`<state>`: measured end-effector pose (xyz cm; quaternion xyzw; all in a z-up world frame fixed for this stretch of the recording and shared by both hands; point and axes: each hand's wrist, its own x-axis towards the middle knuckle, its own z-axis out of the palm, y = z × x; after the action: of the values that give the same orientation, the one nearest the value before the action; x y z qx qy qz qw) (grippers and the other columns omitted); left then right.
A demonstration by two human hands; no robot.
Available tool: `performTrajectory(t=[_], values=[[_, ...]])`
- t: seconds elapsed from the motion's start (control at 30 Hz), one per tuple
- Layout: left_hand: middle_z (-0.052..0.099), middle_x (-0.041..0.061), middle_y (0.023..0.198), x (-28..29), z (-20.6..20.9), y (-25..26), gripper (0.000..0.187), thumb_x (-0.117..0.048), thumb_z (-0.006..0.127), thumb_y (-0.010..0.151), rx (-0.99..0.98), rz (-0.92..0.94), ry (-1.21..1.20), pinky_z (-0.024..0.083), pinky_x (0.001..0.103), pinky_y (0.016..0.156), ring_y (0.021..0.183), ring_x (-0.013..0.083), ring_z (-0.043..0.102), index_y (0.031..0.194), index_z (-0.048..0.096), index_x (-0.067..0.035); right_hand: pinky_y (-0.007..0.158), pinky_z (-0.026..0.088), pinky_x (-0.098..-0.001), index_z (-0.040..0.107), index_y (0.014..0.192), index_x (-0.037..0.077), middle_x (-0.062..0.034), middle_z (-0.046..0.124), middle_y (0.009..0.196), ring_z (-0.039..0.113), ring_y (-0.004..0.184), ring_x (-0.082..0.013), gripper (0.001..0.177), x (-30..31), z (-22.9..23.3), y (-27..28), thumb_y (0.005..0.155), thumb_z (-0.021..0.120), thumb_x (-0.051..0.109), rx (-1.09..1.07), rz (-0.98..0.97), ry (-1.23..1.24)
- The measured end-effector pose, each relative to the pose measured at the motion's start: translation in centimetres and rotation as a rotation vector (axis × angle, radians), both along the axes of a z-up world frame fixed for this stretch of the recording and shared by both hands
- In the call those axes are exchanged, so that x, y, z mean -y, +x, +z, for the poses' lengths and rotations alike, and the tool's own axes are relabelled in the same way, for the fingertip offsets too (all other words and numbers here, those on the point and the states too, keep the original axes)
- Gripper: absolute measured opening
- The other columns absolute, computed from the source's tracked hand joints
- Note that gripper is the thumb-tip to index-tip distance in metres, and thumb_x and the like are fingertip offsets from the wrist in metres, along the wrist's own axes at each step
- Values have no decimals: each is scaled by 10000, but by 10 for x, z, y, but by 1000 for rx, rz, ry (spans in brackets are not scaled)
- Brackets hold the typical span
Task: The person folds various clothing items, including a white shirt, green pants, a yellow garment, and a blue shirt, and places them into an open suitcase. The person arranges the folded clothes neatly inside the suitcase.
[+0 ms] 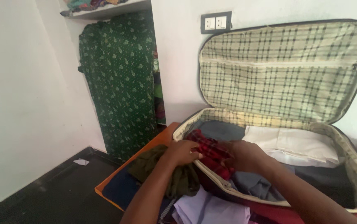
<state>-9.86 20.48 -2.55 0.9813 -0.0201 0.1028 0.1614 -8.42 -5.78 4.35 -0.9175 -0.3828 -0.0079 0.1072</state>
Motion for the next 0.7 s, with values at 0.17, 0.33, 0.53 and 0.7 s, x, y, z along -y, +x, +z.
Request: performTrajectory(t=[0.17, 0.33, 0.53, 0.7], values=[[750, 129, 1147, 42, 6, -19, 562, -453, 781, 802, 161, -249, -58, 553, 415, 953, 1089, 297, 719, 1255, 700, -129, 926, 549, -446, 487, 1483, 270, -121, 713, 1188, 669, 1082, -356, 722, 15, -9, -7, 805, 737, 262, 106, 94, 42], [751, 121, 1031, 71, 16, -38, 321, -319, 759, 795, 76, -310, 30, 547, 464, 828, 980, 342, 708, 1088, 736, -188, 915, 546, -447, 579, 1415, 241, -86, 662, 1310, 660, 1106, -341, 649, 33, -21, -25, 796, 757, 318, 113, 211, 94], [750, 133, 1031, 15, 22, -35, 217, -129, 704, 707, 146, 27, 139, 553, 471, 847, 1011, 358, 701, 922, 733, -109, 970, 518, -440, 580, 1442, 188, -91, 639, 1348, 628, 1186, -334, 679, 41, -16, -45, 804, 756, 338, 101, 174, 77], [493, 96, 1489, -30, 7, -37, 825, -253, 814, 714, -152, 249, 191, 418, 509, 1067, 1345, 355, 492, 1458, 460, -212, 1004, 499, -435, 583, 1437, 179, -94, 608, 1391, 615, 1209, -330, 650, 44, -10, -48, 831, 748, 350, 64, 181, 56]])
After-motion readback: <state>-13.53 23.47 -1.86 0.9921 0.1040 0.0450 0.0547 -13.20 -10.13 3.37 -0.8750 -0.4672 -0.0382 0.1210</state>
